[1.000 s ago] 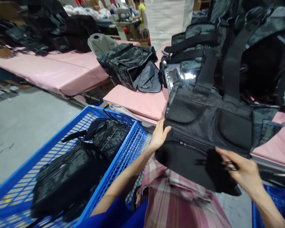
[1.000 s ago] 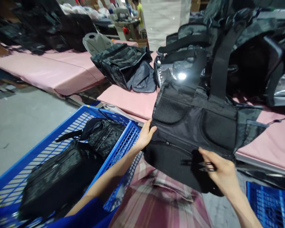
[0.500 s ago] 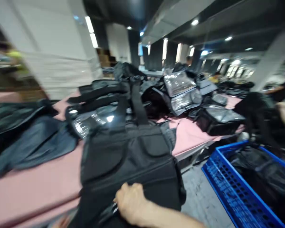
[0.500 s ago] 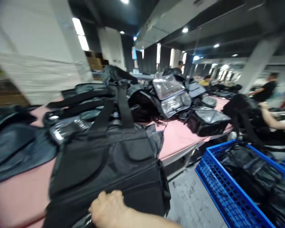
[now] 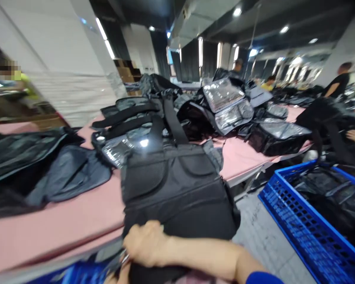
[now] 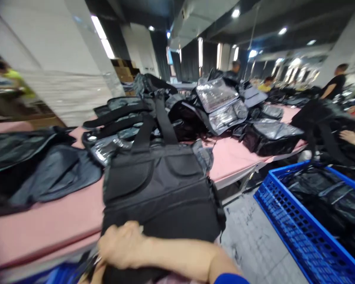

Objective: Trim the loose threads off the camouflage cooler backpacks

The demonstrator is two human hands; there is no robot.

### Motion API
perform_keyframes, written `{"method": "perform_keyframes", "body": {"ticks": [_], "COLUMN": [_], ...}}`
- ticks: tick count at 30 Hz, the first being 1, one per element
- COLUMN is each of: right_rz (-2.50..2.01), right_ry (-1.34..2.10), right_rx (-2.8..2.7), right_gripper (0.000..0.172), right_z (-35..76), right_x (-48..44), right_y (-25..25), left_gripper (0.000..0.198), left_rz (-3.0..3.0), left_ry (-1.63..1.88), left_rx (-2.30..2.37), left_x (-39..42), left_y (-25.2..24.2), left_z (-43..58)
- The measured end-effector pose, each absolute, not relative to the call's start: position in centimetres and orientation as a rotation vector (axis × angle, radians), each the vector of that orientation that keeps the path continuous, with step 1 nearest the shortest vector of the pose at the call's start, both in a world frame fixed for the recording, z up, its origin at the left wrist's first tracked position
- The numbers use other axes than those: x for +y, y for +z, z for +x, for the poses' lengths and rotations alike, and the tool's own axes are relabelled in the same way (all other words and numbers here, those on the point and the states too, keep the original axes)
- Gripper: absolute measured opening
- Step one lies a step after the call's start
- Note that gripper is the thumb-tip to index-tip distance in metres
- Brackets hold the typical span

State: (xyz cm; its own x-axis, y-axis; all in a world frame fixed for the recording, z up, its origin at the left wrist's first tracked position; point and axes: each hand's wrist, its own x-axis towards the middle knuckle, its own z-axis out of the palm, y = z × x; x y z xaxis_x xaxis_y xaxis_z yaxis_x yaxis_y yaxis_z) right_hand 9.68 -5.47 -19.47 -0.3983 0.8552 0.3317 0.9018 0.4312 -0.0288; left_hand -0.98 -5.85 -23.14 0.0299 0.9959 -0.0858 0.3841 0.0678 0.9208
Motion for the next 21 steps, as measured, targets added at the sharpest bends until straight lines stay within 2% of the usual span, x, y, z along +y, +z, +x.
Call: {"method": "perform_keyframes", "body": {"ticks": [4, 10, 12, 17, 21], "right_rz": [-1.504, -1.486, -1.518, -1.843, -1.940], "right_ry": [-0.115, -0.127, -0.140, -0.199, -0.117], "right_rx": [-2.239, -2.004, -1.849, -1.160, -0.972], "right_gripper": [0.016, 0.018, 0.019, 0.036, 0.036], "right_z": [10.3, 12.3, 16.3, 31.5, 38.0], "right_x": [-4.9, -6.7, -9.5, -18.9, -21.8], "right_y": [-19.3, -18.1, -18.0, -18.7, -20.1], "left_gripper": [0.048, 0.043, 0.046, 0.050, 0.053], "left_rz": [1.279, 0.985, 0.890, 0.796, 0.775], "left_ry": [0.874, 1.020, 1.040, 1.092, 1.117], "left_rx": [1.773, 1.805, 1.805, 1.782, 1.796], "left_x": [-6.4, -6.8, -6.8, -6.7, -6.7], "left_y": [-24.8, -24.1, -23.6, -23.0, -23.1], "left_z": [-3.2, -1.4, -0.9, -0.6, -0.6]}}
